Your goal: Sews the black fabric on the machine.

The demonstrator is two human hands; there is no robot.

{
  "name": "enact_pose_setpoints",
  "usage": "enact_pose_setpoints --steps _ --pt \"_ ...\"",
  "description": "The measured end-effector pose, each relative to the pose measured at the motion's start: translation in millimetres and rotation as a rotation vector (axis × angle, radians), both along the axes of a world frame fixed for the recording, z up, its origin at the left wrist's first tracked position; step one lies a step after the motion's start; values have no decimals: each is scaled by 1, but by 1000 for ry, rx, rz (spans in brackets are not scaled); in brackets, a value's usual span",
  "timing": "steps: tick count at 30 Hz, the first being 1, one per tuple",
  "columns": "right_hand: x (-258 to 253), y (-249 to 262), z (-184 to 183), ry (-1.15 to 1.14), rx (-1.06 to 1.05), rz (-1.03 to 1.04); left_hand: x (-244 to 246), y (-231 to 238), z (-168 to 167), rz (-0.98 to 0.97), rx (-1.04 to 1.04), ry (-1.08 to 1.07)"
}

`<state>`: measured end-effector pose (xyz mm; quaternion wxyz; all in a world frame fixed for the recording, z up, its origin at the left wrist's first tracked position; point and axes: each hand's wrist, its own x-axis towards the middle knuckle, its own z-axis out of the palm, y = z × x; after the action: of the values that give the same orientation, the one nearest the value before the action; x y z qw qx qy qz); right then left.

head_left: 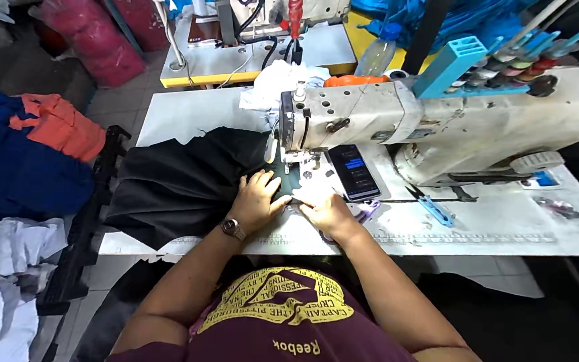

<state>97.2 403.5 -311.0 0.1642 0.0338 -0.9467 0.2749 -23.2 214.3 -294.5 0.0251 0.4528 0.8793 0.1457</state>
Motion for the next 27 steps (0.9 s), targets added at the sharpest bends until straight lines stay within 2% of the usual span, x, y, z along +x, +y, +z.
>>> enact_pose_setpoints --steps 3,5,7,9,11,12,14,16,19,23,25,27 --pt "-14 2 -5 12 -7 -44 -23 4 4 0 -40 7" --pt "-19 3 -7 33 -41 -62 -31 -3 28 54 -178 50" --pt "-21 3 -4 49 -97 -73 -27 -15 62 66 -211 128" --pt "-21 1 -2 66 -101 -67 -13 -28 86 -71 -162 146" --pt "-23 -1 -2 100 -44 -49 5 -33 98 -359 -46 23" --pt "-23 -2 -4 120 4 -43 14 -31 99 -477 -17 -89" --pt "-18 -9 -7 163 116 -38 29 -24 87 -583 -13 -225" --pt "-7 -18 -2 168 147 -18 35 -18 71 -591 37 -254" --pt "13 -26 5 142 118 27 35 -16 54 -472 155 -265" --pt "22 -19 1 67 129 0 22 -15 34 -238 -88 -59" --pt "22 -18 2 61 154 -16 20 -14 31 -212 -109 74" --pt "23 -20 1 53 173 -17 27 -14 34 -209 -167 115"
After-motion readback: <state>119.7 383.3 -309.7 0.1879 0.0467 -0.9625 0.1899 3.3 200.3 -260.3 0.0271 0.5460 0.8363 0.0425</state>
